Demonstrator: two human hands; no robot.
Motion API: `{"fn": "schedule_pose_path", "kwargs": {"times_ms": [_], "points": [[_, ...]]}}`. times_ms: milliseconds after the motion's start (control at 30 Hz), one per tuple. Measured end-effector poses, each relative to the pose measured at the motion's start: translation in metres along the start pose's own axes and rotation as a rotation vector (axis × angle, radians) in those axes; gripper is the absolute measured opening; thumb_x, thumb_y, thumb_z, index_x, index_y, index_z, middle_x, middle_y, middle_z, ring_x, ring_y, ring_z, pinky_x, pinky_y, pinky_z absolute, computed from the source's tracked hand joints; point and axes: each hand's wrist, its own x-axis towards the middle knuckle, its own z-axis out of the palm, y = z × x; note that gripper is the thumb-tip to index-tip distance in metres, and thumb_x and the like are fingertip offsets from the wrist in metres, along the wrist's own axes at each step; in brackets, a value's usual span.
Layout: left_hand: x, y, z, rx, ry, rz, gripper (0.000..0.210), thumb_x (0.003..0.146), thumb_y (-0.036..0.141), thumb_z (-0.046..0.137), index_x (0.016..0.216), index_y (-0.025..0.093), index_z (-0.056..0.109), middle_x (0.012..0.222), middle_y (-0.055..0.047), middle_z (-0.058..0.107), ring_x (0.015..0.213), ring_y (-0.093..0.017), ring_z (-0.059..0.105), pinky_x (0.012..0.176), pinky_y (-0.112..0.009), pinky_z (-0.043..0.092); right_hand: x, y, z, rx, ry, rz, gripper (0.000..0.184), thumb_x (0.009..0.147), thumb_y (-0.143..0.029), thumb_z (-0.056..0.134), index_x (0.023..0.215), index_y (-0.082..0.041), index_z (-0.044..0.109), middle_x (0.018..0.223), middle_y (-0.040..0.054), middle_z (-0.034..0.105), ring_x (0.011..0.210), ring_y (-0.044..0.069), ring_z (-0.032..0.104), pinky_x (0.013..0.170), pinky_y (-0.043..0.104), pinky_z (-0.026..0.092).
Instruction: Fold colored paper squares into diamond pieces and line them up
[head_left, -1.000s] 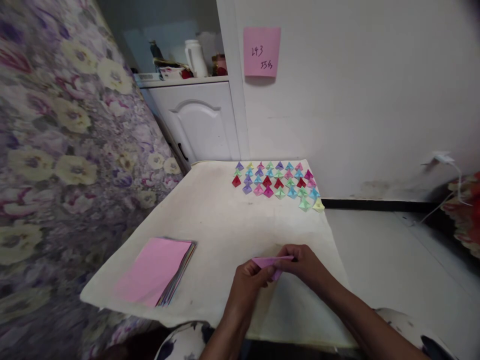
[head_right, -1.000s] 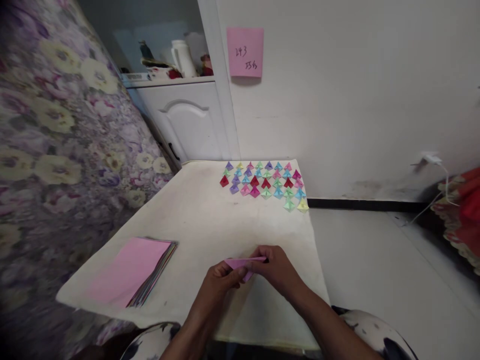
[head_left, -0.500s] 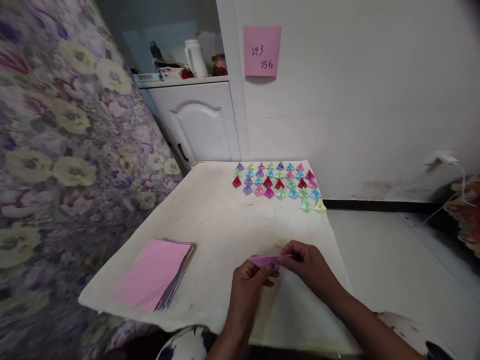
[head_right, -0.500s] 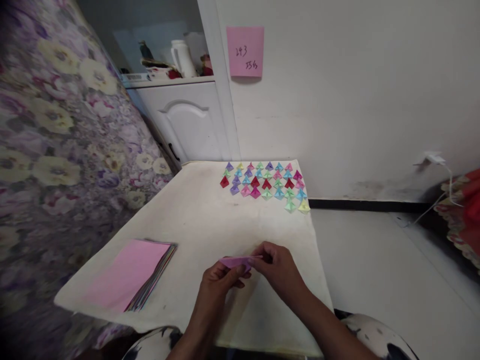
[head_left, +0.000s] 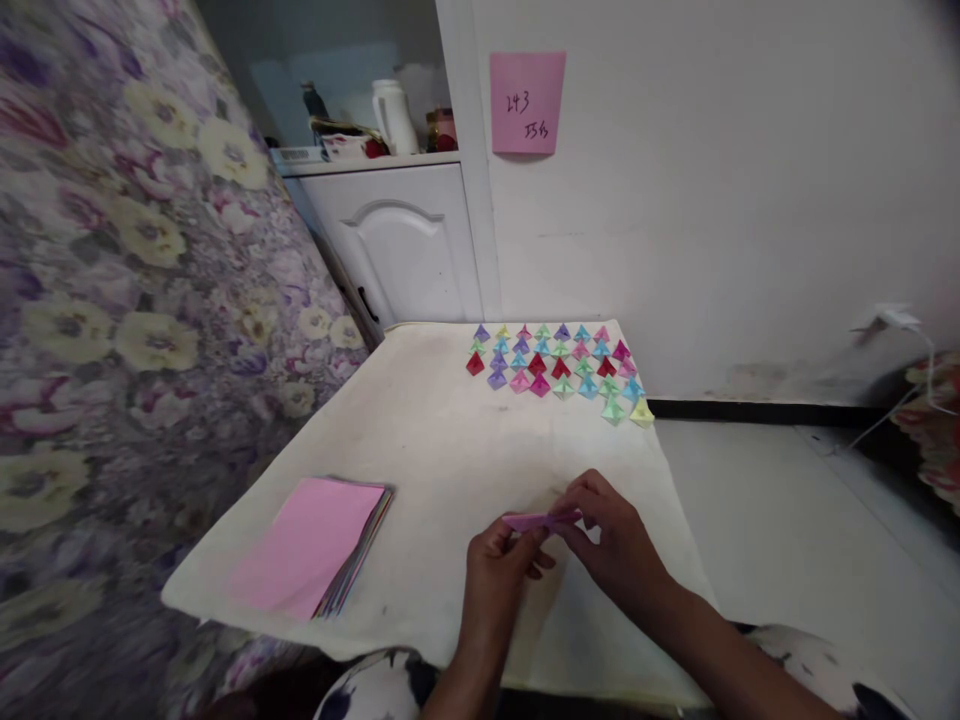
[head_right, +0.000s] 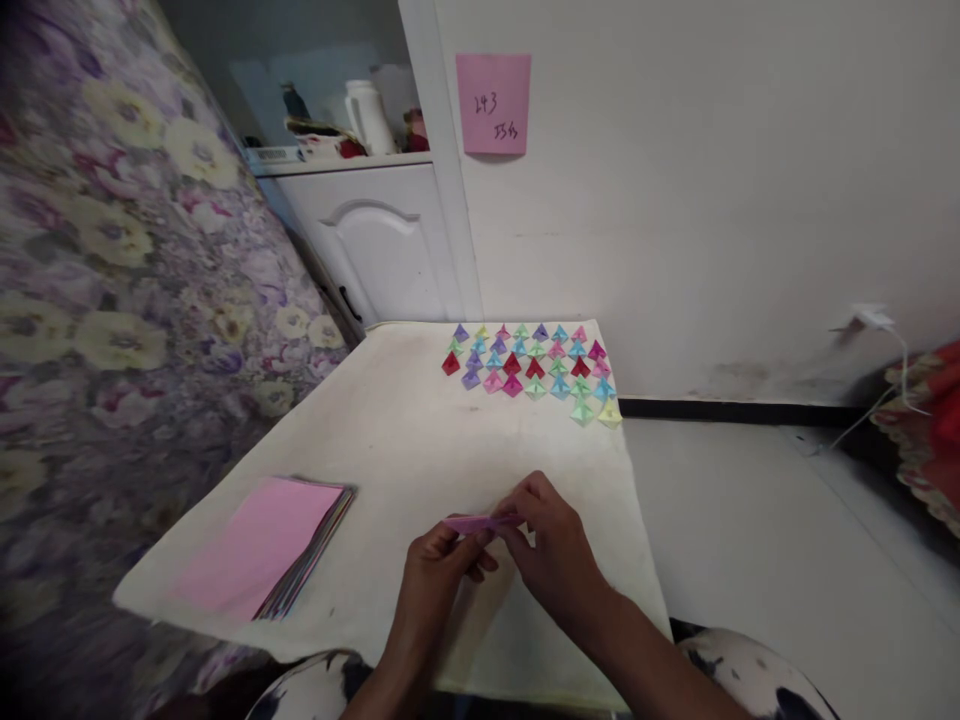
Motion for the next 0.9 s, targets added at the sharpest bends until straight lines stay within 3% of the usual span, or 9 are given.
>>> {"fn": "schedule_pose_path", "kwargs": {"times_ms": [200,900], "points": [[0.0019,-0.0021,-0.001,-0.018,0.012,-0.012,0.019,0.066,0.029,0.071,0.076,0.013,0.07,0.056,-0.003,0.068,0.054,-0.016,0.062,0.053,-0.023,0.048,-0.0008,0.0023,0.0014,0.001,-0.015,-0.016,0.01,0.079,-0.015,0.054,0.08,-0.022,0.062,0.082,0.0015,0.053,0.071,0.013,0.054,0.06,0.025,0.045],[0.0007,-0.004,-0.0001,0.031,-0.022,-0.005,0.014,0.071,0.025,0.065,0.077,0.013,0.069,0.057,-0.003,0.068,0.056,-0.015,0.063,0.055,-0.023,0.047,-0.0004,-0.0001,0.002,-0.015,-0.054,0.026,0.015,0.076,-0.006,0.052,0.078,-0.02,0.057,0.082,-0.0002,0.051,0.064,0.01,0.05,0.058,0.023,0.042]]}}
